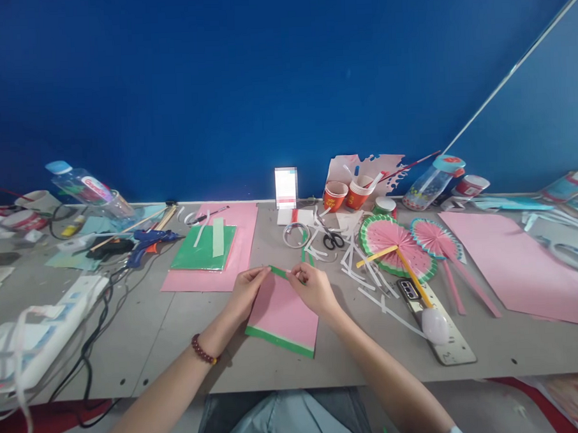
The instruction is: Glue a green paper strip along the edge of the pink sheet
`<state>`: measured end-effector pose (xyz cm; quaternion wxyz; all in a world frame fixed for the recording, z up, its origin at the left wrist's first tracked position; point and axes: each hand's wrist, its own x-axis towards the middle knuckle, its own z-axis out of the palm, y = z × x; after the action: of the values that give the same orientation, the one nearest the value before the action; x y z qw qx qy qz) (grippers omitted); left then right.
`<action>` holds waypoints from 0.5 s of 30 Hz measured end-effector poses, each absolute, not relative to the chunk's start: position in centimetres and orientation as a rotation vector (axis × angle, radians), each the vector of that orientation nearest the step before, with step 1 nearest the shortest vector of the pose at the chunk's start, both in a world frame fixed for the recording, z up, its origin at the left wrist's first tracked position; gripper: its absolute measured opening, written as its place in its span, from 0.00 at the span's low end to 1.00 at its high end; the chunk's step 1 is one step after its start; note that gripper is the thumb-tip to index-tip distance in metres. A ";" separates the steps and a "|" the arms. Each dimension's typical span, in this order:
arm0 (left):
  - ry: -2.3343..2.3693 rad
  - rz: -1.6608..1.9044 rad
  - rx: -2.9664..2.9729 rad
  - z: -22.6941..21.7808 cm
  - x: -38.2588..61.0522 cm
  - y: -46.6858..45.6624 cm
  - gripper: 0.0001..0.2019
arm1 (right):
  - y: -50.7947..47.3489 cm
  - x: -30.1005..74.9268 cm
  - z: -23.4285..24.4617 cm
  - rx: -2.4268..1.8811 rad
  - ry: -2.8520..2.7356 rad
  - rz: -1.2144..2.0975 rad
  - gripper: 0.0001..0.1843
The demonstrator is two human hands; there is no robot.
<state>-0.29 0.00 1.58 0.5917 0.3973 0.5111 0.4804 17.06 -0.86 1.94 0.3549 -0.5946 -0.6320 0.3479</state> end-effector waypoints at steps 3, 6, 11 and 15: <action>1.197 1.120 0.885 1.6 -0.3 0.0 0.16 | -0.8 17.1 1.8 -1.537 -1.643 0.857 0.15; 1.182 1.115 0.849 1.6 -0.3 0.0 0.15 | -0.8 17.1 1.8 -1.535 -1.644 0.839 0.16; 1.139 1.094 0.804 1.6 -0.3 -0.1 0.15 | -0.8 17.1 1.8 -1.525 -1.650 0.838 0.15; 1.110 1.091 0.789 1.6 -0.3 -0.1 0.15 | -0.7 17.2 1.7 -1.536 -1.646 0.845 0.14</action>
<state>-0.27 -0.13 1.63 0.6430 0.3463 0.4872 0.4788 17.19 -0.73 1.68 0.3601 -0.5957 -0.6386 0.3280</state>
